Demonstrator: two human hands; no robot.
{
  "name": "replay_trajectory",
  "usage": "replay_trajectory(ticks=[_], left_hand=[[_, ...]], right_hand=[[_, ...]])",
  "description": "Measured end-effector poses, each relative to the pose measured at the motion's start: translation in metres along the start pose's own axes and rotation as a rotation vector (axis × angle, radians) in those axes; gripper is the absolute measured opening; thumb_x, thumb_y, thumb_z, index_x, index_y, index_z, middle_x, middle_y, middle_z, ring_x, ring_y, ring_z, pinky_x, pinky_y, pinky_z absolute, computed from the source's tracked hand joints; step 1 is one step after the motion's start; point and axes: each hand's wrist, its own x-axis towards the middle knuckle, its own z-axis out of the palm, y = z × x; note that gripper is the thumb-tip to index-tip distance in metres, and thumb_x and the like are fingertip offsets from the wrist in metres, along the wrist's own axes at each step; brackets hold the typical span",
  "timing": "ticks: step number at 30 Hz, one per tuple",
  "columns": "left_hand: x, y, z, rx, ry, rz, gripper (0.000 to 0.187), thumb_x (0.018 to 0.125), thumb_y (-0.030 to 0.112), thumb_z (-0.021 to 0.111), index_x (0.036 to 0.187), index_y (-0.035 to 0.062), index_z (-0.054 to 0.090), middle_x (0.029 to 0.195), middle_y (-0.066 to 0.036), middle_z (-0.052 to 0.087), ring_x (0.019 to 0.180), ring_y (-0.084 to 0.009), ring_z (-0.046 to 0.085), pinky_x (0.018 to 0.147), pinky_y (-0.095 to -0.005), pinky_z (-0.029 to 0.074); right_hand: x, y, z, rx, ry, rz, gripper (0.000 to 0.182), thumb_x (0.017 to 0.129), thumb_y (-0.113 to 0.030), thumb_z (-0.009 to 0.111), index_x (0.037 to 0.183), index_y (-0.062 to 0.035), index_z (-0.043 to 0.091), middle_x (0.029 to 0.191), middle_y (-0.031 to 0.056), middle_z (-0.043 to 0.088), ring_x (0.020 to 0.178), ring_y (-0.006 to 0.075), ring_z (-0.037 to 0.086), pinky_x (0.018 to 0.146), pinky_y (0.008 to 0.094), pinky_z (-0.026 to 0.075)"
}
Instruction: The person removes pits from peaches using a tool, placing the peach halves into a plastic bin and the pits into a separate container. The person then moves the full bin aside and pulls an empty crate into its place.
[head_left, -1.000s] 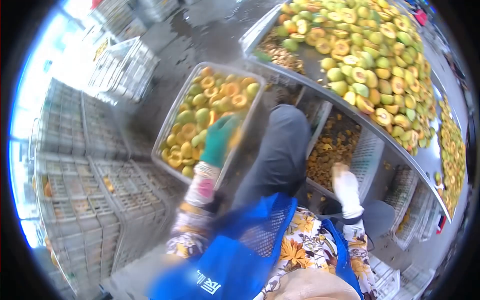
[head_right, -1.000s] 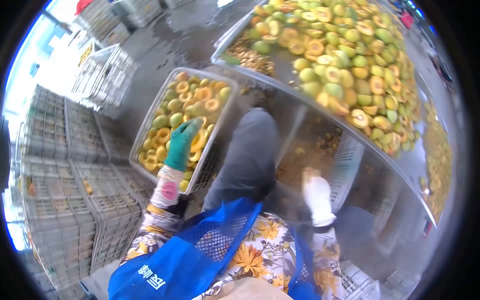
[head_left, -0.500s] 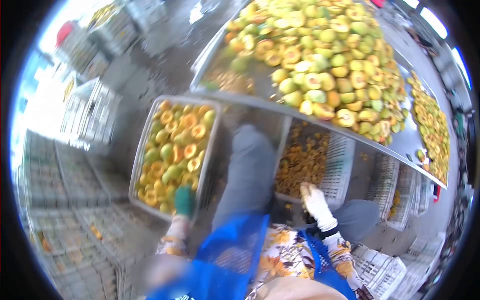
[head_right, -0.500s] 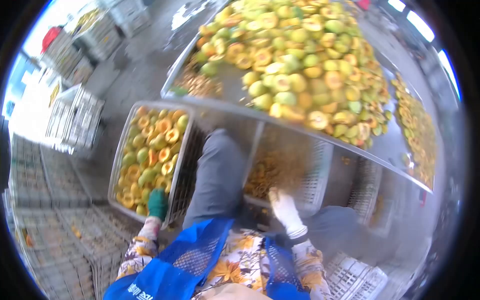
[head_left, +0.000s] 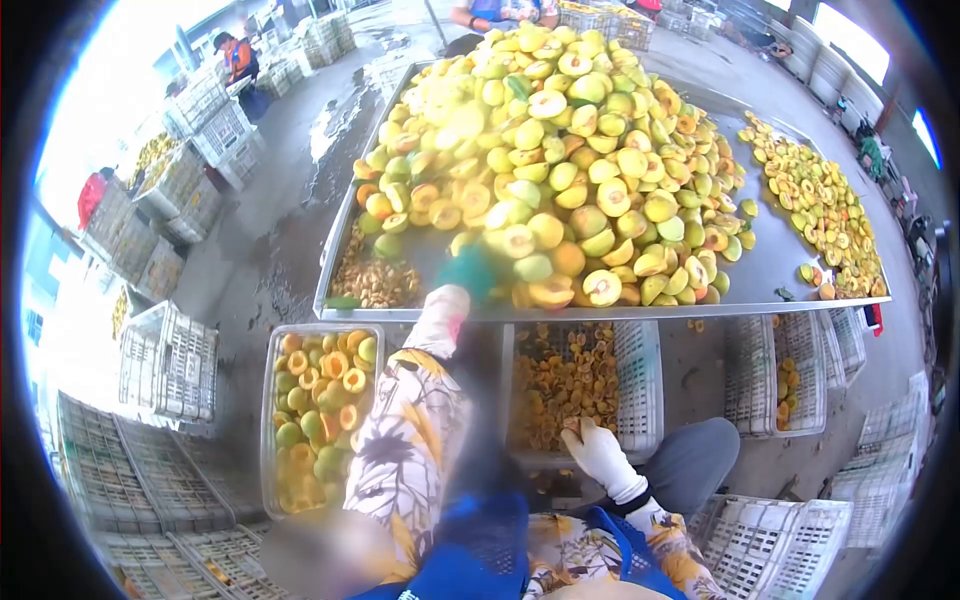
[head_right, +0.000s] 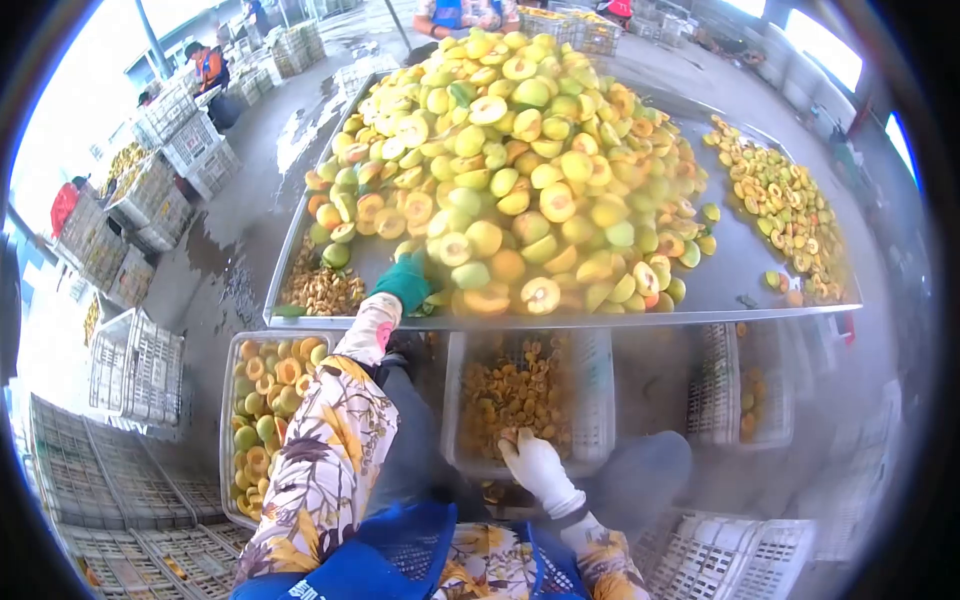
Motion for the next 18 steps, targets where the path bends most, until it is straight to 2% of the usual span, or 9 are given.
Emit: replay_trajectory(ticks=[3,6,8,9,12,14,16,17,18], left_hand=[[0.0,-0.007,-0.036,-0.71,-0.46,-0.457,0.049,0.08,0.024,0.067,0.122,0.0017,0.053,0.101,-0.012,0.065,0.073,-0.0224,0.065,0.061,-0.0293,0.052],[-0.045,0.02,-0.11,-1.556,-0.182,-0.749,0.04,0.087,0.031,0.057,0.116,0.003,0.056,0.088,-0.011,0.065,0.065,-0.0185,0.062,0.053,-0.0253,0.052],[-0.076,0.037,-0.145,-1.862,-0.144,-0.764,0.044,0.09,0.042,0.052,0.113,0.0054,0.057,0.084,-0.011,0.065,0.062,-0.0179,0.062,0.047,-0.0244,0.049],[-0.093,0.049,-0.163,-1.912,-0.226,-0.77,0.051,0.091,0.051,0.049,0.113,0.0066,0.057,0.085,-0.012,0.066,0.06,-0.0178,0.061,0.043,-0.0241,0.046],[-0.124,0.092,-0.167,-1.809,0.102,-1.046,0.054,0.092,0.056,0.044,0.112,0.0078,0.057,0.083,-0.011,0.066,0.058,-0.0179,0.06,0.041,-0.0263,0.046],[-0.147,0.111,-0.165,-1.698,0.09,-0.867,0.053,0.094,0.053,0.042,0.113,0.006,0.056,0.088,-0.009,0.065,0.068,-0.0162,0.061,0.054,-0.0267,0.05],[-0.16,0.128,-0.165,-1.57,0.136,-0.755,0.051,0.095,0.051,0.044,0.113,0.0046,0.056,0.092,-0.008,0.064,0.076,-0.0159,0.061,0.064,-0.027,0.051],[-0.163,0.131,-0.166,-1.55,0.149,-0.76,0.048,0.096,0.046,0.045,0.114,0.0023,0.055,0.096,-0.007,0.062,0.085,-0.0159,0.06,0.078,-0.0275,0.05],[-0.163,0.136,-0.168,-1.615,0.17,-0.789,0.045,0.096,0.043,0.046,0.112,0.0017,0.056,0.095,-0.006,0.06,0.085,-0.0152,0.058,0.078,-0.0271,0.048]], right_hand=[[-0.013,-0.005,-0.028,0.191,0.012,0.122,0.031,0.092,-0.028,0.052,0.103,0.0005,0.059,0.093,0.0241,0.064,0.091,0.0418,0.061,0.077,0.0438,0.05],[-0.011,0.004,-0.029,0.076,0.053,-0.027,0.033,0.093,-0.029,0.052,0.105,0.001,0.058,0.088,0.0227,0.064,0.085,0.0401,0.063,0.071,0.0413,0.05],[-0.003,-0.011,-0.025,0.213,0.045,0.045,0.032,0.093,-0.028,0.053,0.104,0.0014,0.058,0.084,0.0228,0.063,0.083,0.0393,0.063,0.068,0.0405,0.05],[0.002,-0.022,-0.023,0.278,0.035,0.082,0.031,0.093,-0.027,0.054,0.104,0.0017,0.058,0.082,0.0228,0.063,0.082,0.0388,0.064,0.067,0.0401,0.049],[0.0,-0.115,-0.053,0.648,-0.281,0.159,0.026,0.096,-0.025,0.049,0.096,0.0006,0.054,0.06,0.0107,0.051,0.05,0.0133,0.054,0.047,0.033,0.043],[-0.001,-0.143,-0.041,0.389,-0.033,-0.359,0.021,0.094,-0.021,0.054,0.095,0.0003,0.053,0.057,0.013,0.053,0.051,0.0225,0.058,0.048,0.0376,0.044],[0.008,-0.154,-0.029,0.26,0.102,-0.462,0.022,0.092,-0.022,0.056,0.09,0.0005,0.053,0.06,0.0193,0.056,0.054,0.034,0.058,0.048,0.0414,0.045],[0.011,-0.155,-0.024,0.195,0.17,-0.516,0.023,0.091,-0.022,0.058,0.087,0.0005,0.053,0.062,0.0224,0.057,0.055,0.0397,0.058,0.048,0.0433,0.045],[0.012,-0.157,-0.021,0.147,0.147,-0.482,0.024,0.091,-0.022,0.057,0.085,0.0003,0.052,0.061,0.0223,0.057,0.056,0.0401,0.058,0.049,0.0445,0.045]])
